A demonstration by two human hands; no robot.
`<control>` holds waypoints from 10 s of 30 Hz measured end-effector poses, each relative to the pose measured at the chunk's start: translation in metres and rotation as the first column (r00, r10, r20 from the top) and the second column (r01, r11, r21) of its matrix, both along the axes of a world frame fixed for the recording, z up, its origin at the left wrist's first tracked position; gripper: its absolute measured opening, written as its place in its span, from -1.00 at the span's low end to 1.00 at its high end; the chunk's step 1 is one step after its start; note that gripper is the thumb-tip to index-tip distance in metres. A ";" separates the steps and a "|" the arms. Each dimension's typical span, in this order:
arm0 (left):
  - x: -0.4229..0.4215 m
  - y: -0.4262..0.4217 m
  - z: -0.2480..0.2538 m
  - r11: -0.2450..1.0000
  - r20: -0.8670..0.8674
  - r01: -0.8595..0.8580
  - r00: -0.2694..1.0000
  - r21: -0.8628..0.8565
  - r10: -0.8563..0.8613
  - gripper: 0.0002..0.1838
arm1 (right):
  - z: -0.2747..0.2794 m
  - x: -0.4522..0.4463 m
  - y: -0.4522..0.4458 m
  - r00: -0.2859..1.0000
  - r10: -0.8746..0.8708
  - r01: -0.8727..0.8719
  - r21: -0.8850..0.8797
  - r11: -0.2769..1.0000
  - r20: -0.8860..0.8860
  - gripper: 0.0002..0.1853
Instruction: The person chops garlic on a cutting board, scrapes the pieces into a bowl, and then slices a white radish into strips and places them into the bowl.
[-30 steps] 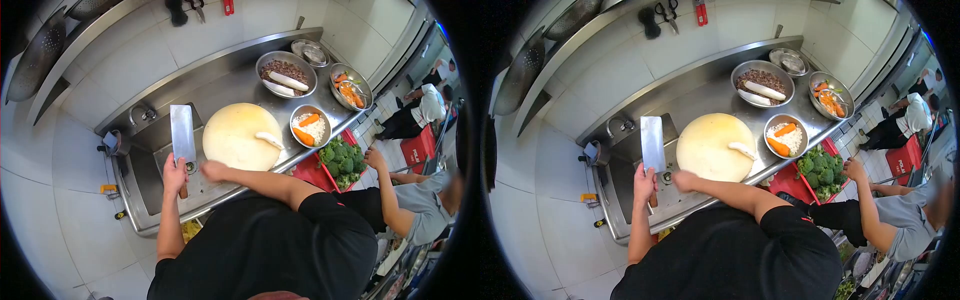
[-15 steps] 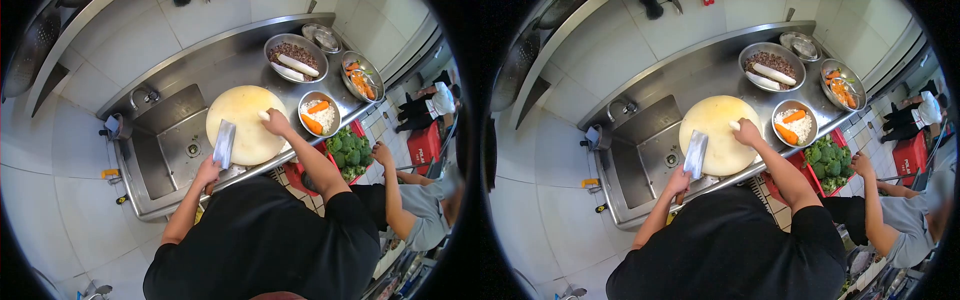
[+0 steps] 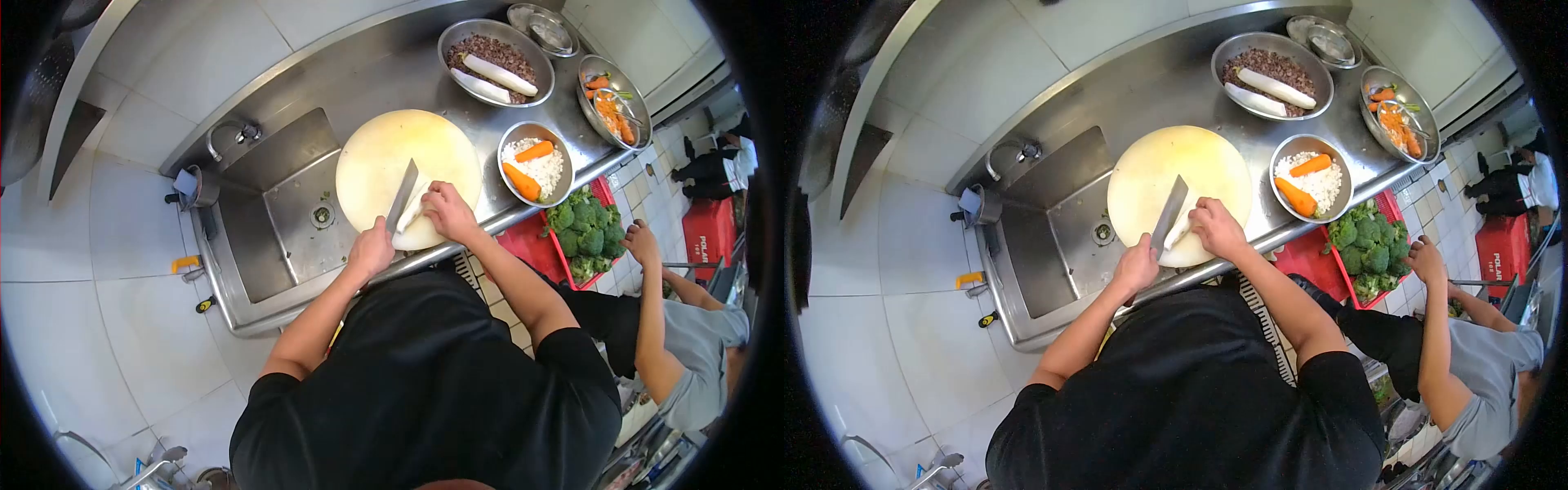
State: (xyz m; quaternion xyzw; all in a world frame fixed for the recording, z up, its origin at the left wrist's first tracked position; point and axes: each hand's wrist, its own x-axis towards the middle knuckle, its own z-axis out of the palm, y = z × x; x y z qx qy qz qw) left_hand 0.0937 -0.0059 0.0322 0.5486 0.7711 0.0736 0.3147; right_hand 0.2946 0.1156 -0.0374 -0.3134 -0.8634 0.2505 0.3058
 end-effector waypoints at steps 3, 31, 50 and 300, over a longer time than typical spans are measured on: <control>0.005 0.002 0.007 0.999 -0.047 0.016 0.999 -0.031 -0.018 -0.74 | -0.010 -0.005 -0.002 0.996 0.090 -0.092 0.093 0.991 0.027 -0.76; -0.020 -0.020 0.053 0.993 0.012 0.079 0.997 -0.087 -0.078 -0.83 | -0.007 -0.036 -0.020 0.991 0.028 -0.047 0.146 0.988 0.129 -0.69; -0.027 0.024 0.047 0.964 0.064 0.178 0.984 -0.197 -0.168 -0.78 | -0.004 -0.035 -0.014 0.983 0.048 -0.059 0.053 0.997 0.176 -0.67; -0.012 0.002 0.020 0.969 0.045 0.207 0.978 -0.137 -0.202 -0.73 | -0.018 0.024 -0.023 0.999 0.012 -0.009 0.070 0.998 -0.034 -0.83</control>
